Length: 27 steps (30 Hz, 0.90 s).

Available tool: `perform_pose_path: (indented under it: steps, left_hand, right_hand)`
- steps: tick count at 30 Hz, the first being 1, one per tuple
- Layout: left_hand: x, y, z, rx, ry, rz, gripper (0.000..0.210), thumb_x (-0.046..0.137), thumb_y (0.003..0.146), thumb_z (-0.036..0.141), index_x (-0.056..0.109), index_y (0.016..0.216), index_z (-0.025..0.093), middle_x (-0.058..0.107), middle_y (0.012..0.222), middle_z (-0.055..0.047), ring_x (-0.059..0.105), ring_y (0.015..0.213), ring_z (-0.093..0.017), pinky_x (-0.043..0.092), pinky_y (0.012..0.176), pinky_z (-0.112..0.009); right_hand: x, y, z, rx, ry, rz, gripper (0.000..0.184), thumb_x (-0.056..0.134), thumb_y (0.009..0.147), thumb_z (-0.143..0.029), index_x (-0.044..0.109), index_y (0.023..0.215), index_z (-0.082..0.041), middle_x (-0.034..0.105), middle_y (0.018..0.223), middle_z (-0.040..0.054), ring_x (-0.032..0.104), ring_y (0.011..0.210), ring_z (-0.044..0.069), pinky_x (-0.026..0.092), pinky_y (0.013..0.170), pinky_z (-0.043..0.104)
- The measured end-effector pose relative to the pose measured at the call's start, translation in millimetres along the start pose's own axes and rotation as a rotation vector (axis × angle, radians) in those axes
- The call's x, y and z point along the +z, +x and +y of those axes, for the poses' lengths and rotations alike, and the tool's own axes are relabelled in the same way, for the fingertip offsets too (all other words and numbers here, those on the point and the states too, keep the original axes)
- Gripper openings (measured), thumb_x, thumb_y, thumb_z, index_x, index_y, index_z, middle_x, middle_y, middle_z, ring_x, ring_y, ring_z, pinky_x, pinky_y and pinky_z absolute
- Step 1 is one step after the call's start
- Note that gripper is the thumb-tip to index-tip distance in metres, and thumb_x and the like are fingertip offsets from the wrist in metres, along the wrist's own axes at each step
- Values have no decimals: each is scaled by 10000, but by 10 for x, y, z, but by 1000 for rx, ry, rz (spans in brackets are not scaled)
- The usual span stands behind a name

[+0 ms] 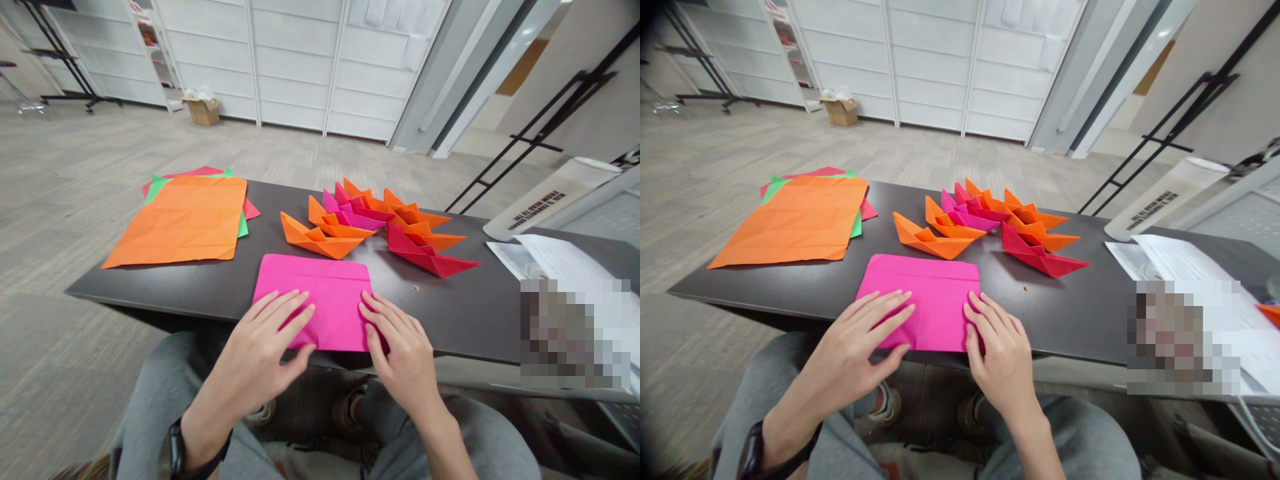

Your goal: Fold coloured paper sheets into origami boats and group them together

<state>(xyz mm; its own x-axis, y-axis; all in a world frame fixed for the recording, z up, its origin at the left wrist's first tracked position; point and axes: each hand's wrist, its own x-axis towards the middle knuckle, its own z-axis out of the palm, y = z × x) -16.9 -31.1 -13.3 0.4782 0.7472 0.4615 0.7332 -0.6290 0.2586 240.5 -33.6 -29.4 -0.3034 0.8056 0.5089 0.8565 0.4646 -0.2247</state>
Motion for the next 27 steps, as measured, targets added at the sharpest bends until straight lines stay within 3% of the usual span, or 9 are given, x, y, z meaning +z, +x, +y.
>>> perform_pose_path:
  steps: [5,9,14,16,18,20,22,27]
  left_hand:
    - [25,1,82,7,8,-93,374,629,889,185,663,1260,214,613,1427,-76,568,1320,-299,480,1054,-501]
    - [-6,-42,38,-2,98,-75,406,519,888,51,672,1230,209,672,1355,-52,636,1237,-288,504,994,-504]
    - [63,-107,75,-23,122,-41,454,479,875,32,613,1293,149,635,1395,-116,624,1262,-284,528,996,-469]
    - [112,-134,87,-40,109,-46,484,506,865,44,572,1335,142,595,1440,-126,574,1322,-287,509,1049,-473]
    - [158,-158,80,-51,91,-59,543,523,841,40,529,1373,152,562,1476,-121,520,1375,-283,481,1095,-478]
    - [191,-174,59,-53,78,-74,606,534,810,35,488,1404,148,539,1496,-129,486,1404,-286,466,1115,-489]
    - [207,-180,33,-57,76,-90,623,553,801,51,468,1412,133,524,1505,-149,474,1411,-298,467,1112,-505]
    - [182,-177,-5,-68,52,-118,626,623,818,119,450,1418,159,491,1531,-150,453,1427,-301,449,1127,-509]
  right_hand:
    - [17,8,-14,15,9,18,237,492,973,-194,660,1141,-195,686,1304,97,616,1235,260,464,958,415]
    - [36,16,-4,48,19,29,212,501,973,-197,658,1116,-200,695,1282,98,622,1219,268,464,963,438]
    - [-41,25,-94,93,5,-26,198,489,985,-213,648,1103,-210,680,1287,104,587,1257,288,414,1058,538]
    - [-80,37,-250,90,-40,-30,243,485,982,-208,634,1173,-217,658,1325,105,535,1319,309,285,1151,626]
    - [-86,54,-455,5,-31,-90,399,476,980,-202,531,1375,-211,593,1426,106,478,1382,299,215,1198,632]
    - [-51,69,-647,-115,50,-235,543,487,981,-241,390,1508,-157,475,1539,111,406,1444,274,280,1215,549]
    - [7,77,-761,-120,73,-297,594,505,985,-287,348,1539,-141,393,1590,94,354,1476,266,308,1219,525]
    - [56,49,-695,-104,28,-368,673,570,962,-275,303,1569,-163,305,1627,83,328,1489,268,353,1207,502]
